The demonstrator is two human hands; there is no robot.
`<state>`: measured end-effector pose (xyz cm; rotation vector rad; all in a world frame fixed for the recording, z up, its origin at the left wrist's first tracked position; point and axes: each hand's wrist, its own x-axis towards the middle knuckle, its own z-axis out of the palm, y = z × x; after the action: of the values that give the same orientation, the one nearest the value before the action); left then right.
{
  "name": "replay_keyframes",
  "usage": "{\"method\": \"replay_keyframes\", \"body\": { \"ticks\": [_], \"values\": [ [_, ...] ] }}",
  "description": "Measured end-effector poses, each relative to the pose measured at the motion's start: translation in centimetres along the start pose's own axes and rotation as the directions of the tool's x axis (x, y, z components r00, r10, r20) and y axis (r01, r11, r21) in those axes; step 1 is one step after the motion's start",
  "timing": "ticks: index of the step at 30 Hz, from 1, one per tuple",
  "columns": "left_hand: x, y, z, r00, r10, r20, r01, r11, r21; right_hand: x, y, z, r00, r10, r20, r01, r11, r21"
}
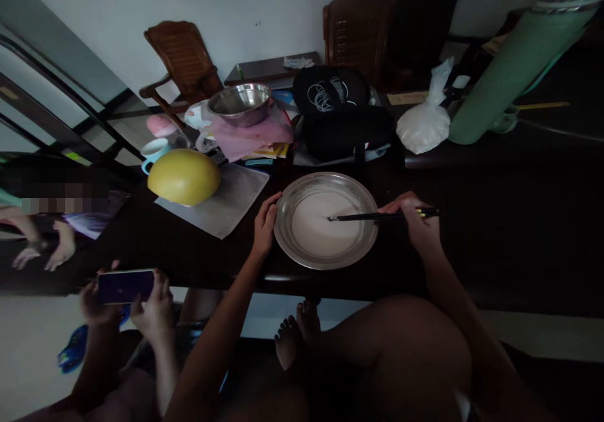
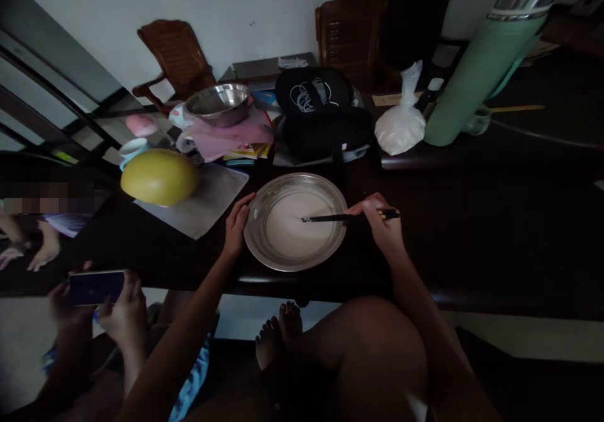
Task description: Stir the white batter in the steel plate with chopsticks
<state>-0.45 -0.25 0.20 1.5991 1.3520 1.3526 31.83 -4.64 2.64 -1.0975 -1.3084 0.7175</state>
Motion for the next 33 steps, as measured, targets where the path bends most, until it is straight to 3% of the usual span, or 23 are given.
{"method": "replay_keyframes", "body": {
  "ticks": [2, 6, 8, 12, 14, 20, 22, 24, 26, 28, 33],
  "values": [
    [-0.01, -0.07, -0.01, 1.0, -0.001, -0.002, 0.001, 1.0, -0.001, -0.02, -0.03, -0.03, 1.0, 0.008, -0.01, -0.007, 0.999, 0.035],
    [0.03, -0.18, -0.02, 1.0, -0.001, -0.003, 0.001, 1.0, 0.005, 0.03, -0.38, 0.38, 0.982, -0.024, 0.185, 0.029, 0.999, -0.021],
    [0.06, -0.18, -0.01, 1.0, 0.002, -0.003, -0.002, 1.0, 0.008, 0.1, -0.38, 0.46, 0.977, -0.03, 0.212, 0.046, 0.996, -0.07],
    [0.04, -0.14, 0.01, 1.0, 0.009, -0.003, -0.009, 1.0, 0.005, 0.09, -0.04, 0.08, 0.999, -0.041, -0.007, 0.041, 0.998, -0.05],
    [0.01, -0.13, 0.0, 1.0, 0.01, -0.004, -0.01, 1.0, 0.002, 0.0, -0.03, -0.05, 0.998, -0.032, -0.047, 0.033, 0.999, 0.014],
    [-0.01, -0.17, -0.02, 1.0, 0.009, -0.004, -0.009, 1.0, 0.009, 0.13, -0.44, 0.51, 0.969, -0.054, 0.239, 0.078, 0.993, -0.092],
    [-0.01, -0.17, -0.02, 1.0, 0.003, -0.004, -0.003, 1.0, 0.005, 0.23, -0.34, 0.51, 0.979, -0.062, 0.193, 0.089, 0.987, -0.135],
    [0.0, -0.18, -0.02, 1.0, 0.003, -0.003, -0.003, 1.0, 0.0, 0.21, -0.19, 0.28, 0.996, -0.059, 0.061, 0.067, 0.989, -0.132],
    [0.02, -0.23, -0.03, 1.0, 0.01, -0.002, -0.01, 1.0, -0.001, 0.1, -0.14, 0.01, 0.997, -0.037, -0.07, 0.032, 0.997, -0.065],
    [0.04, -0.32, -0.04, 1.0, 0.02, -0.001, -0.02, 1.0, 0.0, -0.05, -0.24, -0.1, 0.996, -0.008, -0.091, 0.008, 1.0, 0.006],
    [0.06, -0.51, 0.0, 1.0, 0.021, -0.001, -0.021, 1.0, 0.001, -0.04, -0.59, 0.55, 0.973, -0.047, 0.226, 0.061, 0.997, -0.054]
  ]
}}
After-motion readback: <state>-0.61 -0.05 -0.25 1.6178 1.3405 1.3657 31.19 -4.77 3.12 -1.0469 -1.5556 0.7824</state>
